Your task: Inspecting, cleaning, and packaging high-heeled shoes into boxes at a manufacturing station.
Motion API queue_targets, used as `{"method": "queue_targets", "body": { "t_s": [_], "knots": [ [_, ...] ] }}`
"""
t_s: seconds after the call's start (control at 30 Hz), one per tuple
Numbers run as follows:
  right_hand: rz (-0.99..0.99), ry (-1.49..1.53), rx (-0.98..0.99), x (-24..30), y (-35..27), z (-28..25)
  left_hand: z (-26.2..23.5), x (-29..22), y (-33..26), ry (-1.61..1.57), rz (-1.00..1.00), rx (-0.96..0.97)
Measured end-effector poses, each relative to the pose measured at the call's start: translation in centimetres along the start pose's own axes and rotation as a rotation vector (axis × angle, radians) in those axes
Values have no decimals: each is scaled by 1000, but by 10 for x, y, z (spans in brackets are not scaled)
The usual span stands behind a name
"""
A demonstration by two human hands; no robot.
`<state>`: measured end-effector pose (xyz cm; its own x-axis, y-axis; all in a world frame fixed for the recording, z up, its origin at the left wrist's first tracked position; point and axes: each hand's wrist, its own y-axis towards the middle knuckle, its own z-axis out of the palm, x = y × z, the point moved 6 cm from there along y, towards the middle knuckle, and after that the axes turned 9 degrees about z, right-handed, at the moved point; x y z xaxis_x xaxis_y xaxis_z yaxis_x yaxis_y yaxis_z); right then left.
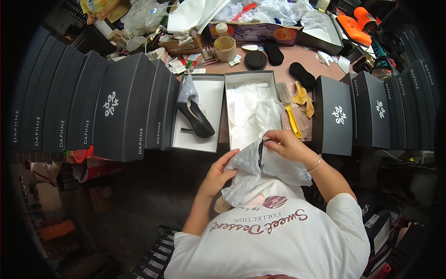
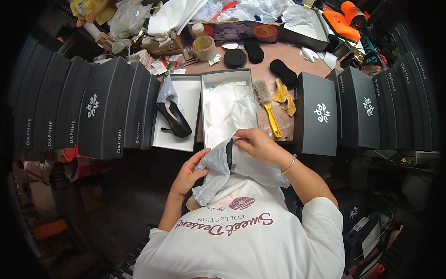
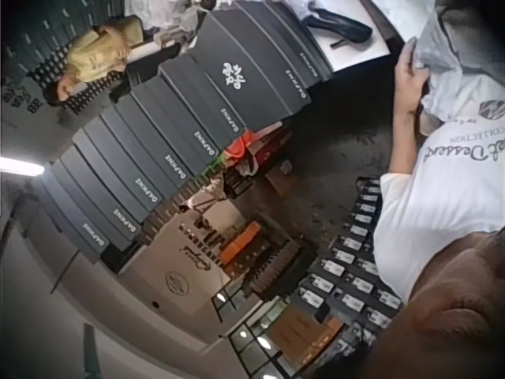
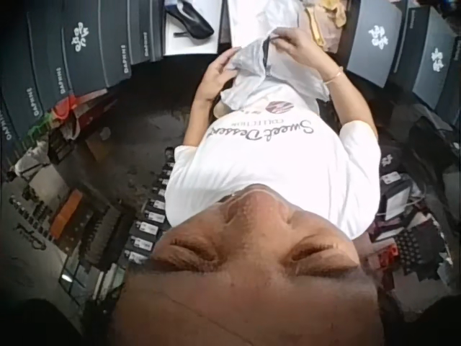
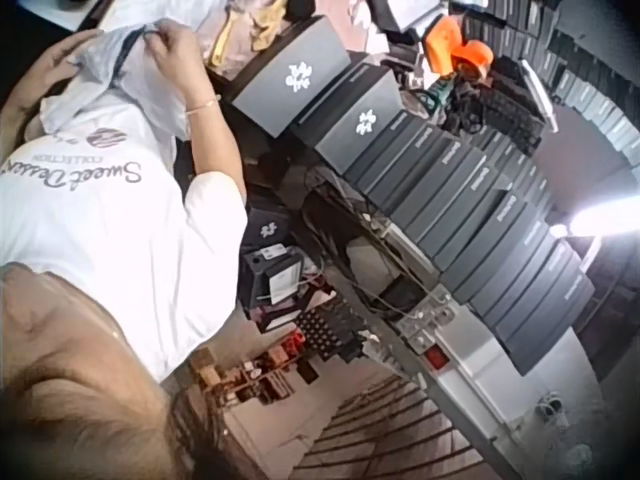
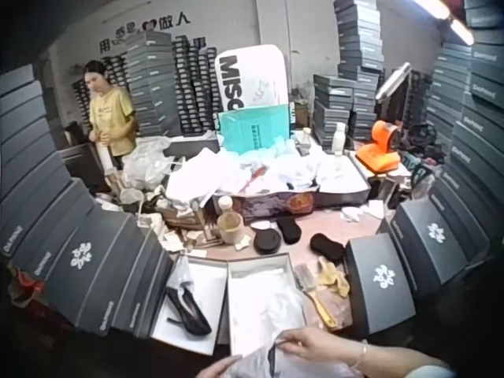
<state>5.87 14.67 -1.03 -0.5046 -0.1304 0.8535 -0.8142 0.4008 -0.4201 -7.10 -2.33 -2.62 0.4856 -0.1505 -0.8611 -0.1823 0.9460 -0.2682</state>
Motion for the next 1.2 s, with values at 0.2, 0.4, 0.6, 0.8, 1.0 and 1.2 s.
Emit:
{"method": "queue_targets", "body": {
  "t_s": [0.2,0.4,0.6,0.8,1.0,1.2],
  "knots": [
    [-29,-106,-76,21,-7,-7,-17,12,-4,-21,86,-108],
    [-49,-177,-137,28,4,-17,-45,-13,13,158,294,-297],
    [-505,-259,-343,115,13,28,-32,-15,35,70,257,-604],
    [-473,-270,-215,101,14,51,-22,-1,21,-182,307,-434],
    [-456,-119,-64,105,10,45,-29,-26,39,122,411,-420],
    [-316,-25,-7,103,6,26,-18,-56,32,678,500,-474]
  ]
}}
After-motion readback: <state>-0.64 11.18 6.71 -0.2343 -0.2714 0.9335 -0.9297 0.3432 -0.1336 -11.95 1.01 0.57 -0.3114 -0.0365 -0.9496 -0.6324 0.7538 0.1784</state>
